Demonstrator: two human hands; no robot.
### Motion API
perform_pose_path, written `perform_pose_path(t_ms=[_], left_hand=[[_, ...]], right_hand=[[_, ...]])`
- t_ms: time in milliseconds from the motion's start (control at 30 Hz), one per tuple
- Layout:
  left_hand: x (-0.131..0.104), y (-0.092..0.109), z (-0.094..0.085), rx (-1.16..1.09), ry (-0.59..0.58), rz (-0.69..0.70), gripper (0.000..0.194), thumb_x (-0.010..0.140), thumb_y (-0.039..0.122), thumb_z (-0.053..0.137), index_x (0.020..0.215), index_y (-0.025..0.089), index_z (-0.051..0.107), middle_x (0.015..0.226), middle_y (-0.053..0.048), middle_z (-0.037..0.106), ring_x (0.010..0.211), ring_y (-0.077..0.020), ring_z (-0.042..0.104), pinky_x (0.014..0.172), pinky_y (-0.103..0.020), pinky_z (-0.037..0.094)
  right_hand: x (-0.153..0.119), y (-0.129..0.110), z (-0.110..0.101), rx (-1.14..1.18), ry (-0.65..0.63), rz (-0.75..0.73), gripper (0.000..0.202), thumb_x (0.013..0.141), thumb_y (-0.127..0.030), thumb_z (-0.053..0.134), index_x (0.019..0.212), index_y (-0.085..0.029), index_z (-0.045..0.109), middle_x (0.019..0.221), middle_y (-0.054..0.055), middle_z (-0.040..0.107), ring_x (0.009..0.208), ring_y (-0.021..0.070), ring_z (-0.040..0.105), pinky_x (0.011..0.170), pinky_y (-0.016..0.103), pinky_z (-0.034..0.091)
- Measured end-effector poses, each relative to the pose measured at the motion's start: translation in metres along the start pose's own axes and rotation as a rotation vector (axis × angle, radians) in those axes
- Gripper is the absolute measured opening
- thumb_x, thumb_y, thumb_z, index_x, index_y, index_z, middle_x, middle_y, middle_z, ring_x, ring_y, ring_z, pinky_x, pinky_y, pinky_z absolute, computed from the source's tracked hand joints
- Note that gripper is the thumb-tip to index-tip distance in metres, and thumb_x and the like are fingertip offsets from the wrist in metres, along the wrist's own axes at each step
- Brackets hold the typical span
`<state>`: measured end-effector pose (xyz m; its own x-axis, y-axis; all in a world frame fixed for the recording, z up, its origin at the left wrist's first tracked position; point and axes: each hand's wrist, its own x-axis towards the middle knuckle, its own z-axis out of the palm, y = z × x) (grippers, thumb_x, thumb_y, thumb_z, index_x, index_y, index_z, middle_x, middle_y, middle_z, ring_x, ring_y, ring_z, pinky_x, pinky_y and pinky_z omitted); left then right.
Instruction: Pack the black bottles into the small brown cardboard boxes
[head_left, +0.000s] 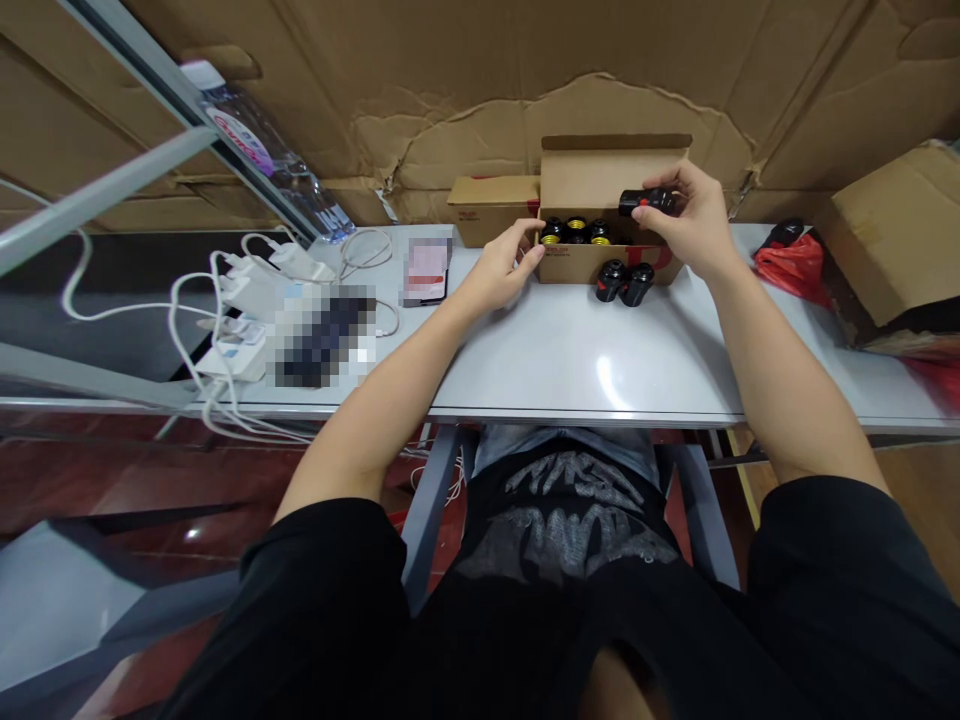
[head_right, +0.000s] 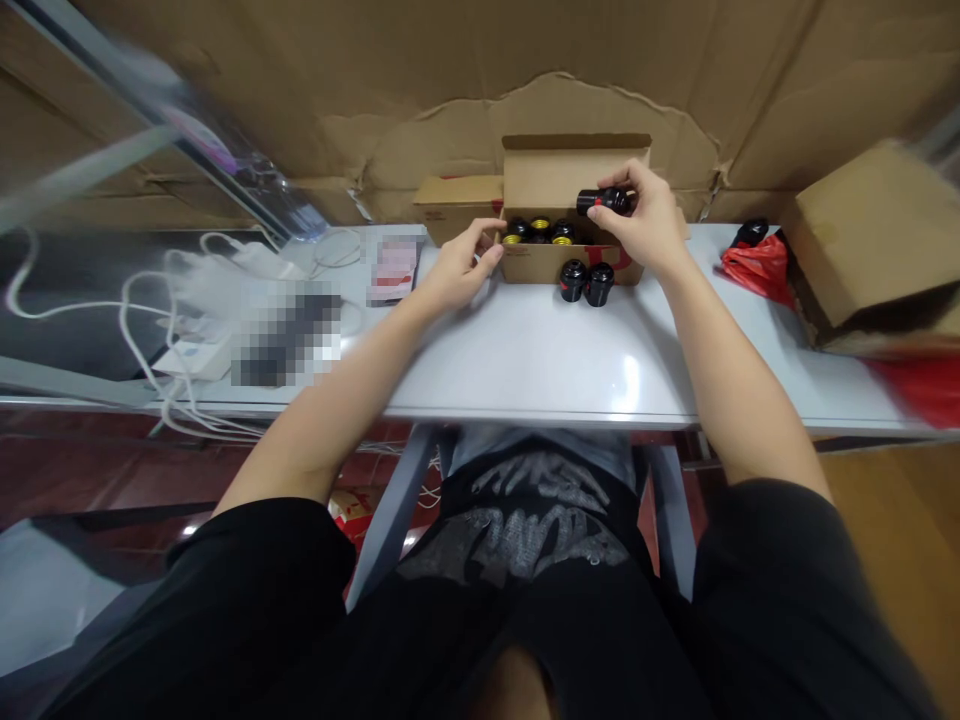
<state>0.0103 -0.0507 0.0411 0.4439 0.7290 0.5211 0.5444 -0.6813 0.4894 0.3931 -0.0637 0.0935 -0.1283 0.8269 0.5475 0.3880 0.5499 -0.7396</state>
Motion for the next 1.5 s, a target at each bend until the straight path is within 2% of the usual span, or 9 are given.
perform_pose_path(t_ms=[100, 267, 333, 533, 733, 867, 1067, 1300, 1500], left_hand=[[-0.001, 0.003, -0.001, -0.007, -0.006, -0.007, 0.067, 0.131, 0.076, 0.056, 0.175, 0.027, 0.07, 0.136, -0.017, 0.087, 0.119, -0.0343, 0.083, 0.121, -0.056, 0.068], [-0.001, 0.006, -0.002, -0.018, 0.013, -0.039, 0.064, 0.127, 0.079, 0.061, 0.17, 0.032, 0.073, 0.126, -0.014, 0.085, 0.121, -0.0364, 0.084, 0.124, -0.059, 0.069], [-0.001, 0.005, -0.001, -0.023, 0.018, -0.044, 0.063, 0.126, 0.081, 0.063, 0.167, 0.034, 0.074, 0.121, -0.013, 0.084, 0.119, -0.0363, 0.084, 0.125, -0.061, 0.069], [-0.001, 0.002, -0.002, -0.032, 0.018, -0.041, 0.075, 0.122, 0.093, 0.058, 0.168, 0.035, 0.073, 0.122, -0.014, 0.083, 0.117, -0.0355, 0.084, 0.123, -0.059, 0.071], [-0.002, -0.004, -0.002, -0.003, 0.016, -0.024, 0.092, 0.117, 0.106, 0.046, 0.171, 0.036, 0.07, 0.12, -0.014, 0.083, 0.114, -0.0359, 0.083, 0.119, -0.057, 0.073], [-0.002, -0.01, -0.001, 0.032, 0.03, -0.007, 0.096, 0.116, 0.109, 0.043, 0.17, 0.035, 0.071, 0.116, -0.013, 0.081, 0.105, -0.0332, 0.082, 0.112, -0.054, 0.074], [-0.003, -0.016, 0.0, 0.055, 0.057, -0.001, 0.097, 0.115, 0.11, 0.042, 0.169, 0.035, 0.071, 0.111, -0.01, 0.079, 0.098, -0.0301, 0.081, 0.108, -0.051, 0.073], [-0.003, -0.02, 0.001, 0.05, 0.075, -0.002, 0.091, 0.116, 0.108, 0.049, 0.166, 0.036, 0.072, 0.107, -0.007, 0.077, 0.093, -0.0284, 0.081, 0.107, -0.049, 0.074], [-0.003, -0.017, 0.0, 0.043, 0.076, -0.01, 0.094, 0.114, 0.111, 0.047, 0.166, 0.036, 0.072, 0.107, -0.007, 0.077, 0.092, -0.0288, 0.079, 0.102, -0.049, 0.073]], right_hand=[[-0.001, -0.006, 0.0, -0.057, 0.108, -0.006, 0.053, 0.081, -0.074, 0.109, 0.104, -0.043, 0.072, 0.112, 0.005, 0.09, 0.12, 0.0412, 0.083, 0.109, 0.065, 0.072], [-0.001, -0.008, 0.003, -0.063, 0.068, 0.004, 0.067, 0.072, -0.088, 0.109, 0.104, -0.041, 0.075, 0.091, 0.007, 0.087, 0.117, 0.0383, 0.079, 0.117, 0.064, 0.065], [0.0, -0.006, 0.005, -0.048, 0.045, 0.004, 0.069, 0.068, -0.09, 0.109, 0.104, -0.04, 0.076, 0.091, 0.008, 0.088, 0.118, 0.0383, 0.08, 0.118, 0.064, 0.065], [-0.001, 0.0, 0.01, -0.079, 0.068, -0.02, 0.059, 0.073, -0.076, 0.111, 0.105, -0.038, 0.08, 0.119, 0.007, 0.094, 0.121, 0.0431, 0.088, 0.118, 0.067, 0.074], [-0.006, -0.005, 0.01, -0.129, 0.084, 0.008, 0.052, 0.083, -0.071, 0.107, 0.114, -0.039, 0.081, 0.124, 0.004, 0.094, 0.122, 0.0432, 0.087, 0.123, 0.066, 0.075], [-0.008, -0.013, 0.009, -0.155, 0.1, 0.004, 0.048, 0.089, -0.073, 0.104, 0.111, -0.039, 0.077, 0.127, 0.003, 0.093, 0.126, 0.0431, 0.085, 0.126, 0.065, 0.074], [-0.008, -0.016, 0.011, -0.178, 0.096, -0.018, 0.034, 0.093, -0.058, 0.097, 0.105, -0.038, 0.072, 0.128, 0.002, 0.092, 0.127, 0.043, 0.082, 0.13, 0.064, 0.069], [-0.008, -0.009, 0.015, -0.128, 0.05, -0.042, 0.042, 0.083, -0.047, 0.101, 0.108, -0.037, 0.068, 0.134, 0.004, 0.092, 0.124, 0.0423, 0.084, 0.124, 0.063, 0.071], [-0.01, -0.01, 0.016, -0.114, 0.055, -0.05, 0.038, 0.083, -0.041, 0.096, 0.107, -0.038, 0.068, 0.129, 0.003, 0.093, 0.124, 0.0423, 0.086, 0.124, 0.064, 0.071]])
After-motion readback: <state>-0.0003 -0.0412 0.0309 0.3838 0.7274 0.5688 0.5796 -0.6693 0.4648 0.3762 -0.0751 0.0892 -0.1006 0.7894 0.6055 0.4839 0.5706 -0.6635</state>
